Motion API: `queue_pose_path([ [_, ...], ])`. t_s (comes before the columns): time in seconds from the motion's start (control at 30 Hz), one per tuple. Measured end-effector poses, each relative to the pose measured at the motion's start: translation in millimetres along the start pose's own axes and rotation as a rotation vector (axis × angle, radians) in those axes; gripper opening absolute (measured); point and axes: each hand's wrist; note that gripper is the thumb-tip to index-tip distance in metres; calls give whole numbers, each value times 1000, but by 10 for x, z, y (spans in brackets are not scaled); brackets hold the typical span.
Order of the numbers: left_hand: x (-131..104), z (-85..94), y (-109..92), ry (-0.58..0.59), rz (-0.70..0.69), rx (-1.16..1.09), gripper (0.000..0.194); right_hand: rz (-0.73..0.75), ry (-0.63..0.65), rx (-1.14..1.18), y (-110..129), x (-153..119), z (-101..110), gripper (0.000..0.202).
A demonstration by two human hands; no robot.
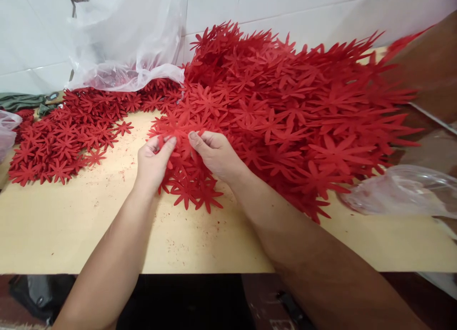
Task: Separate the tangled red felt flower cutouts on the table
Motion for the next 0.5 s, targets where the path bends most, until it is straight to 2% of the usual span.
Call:
queue_pose_path([
  [0.07, 47, 44, -1, -66, 7, -22, 15, 8, -75, -55, -31, 28, 53, 54],
  [0.13, 74, 73, 0, -87, 38, -14, 17, 36, -205, -140, -122, 82, 132, 46],
  [0.23, 67, 70, 22, -48, 59, 22, 21, 123, -436, -373, -304, 168, 241, 38],
  [0.3, 54, 54, 48, -33, 53, 29, 21, 188, -513, -542, -371, 190, 270, 41],
  [0.4, 63, 47, 77, -53, 67, 19, 11, 259, -503, -657, -314, 145, 223, 44],
  [0.5, 89, 59, 73, -43, 67, 41, 4, 298, -413, -625, -162, 59, 113, 47],
])
Point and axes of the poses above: each hand's wrist, its own x-axis towards the middle knuckle, its own z-axis out of the back of the hand, y = z × x, and after that the axes turned 9 degrees about -x, right-handed
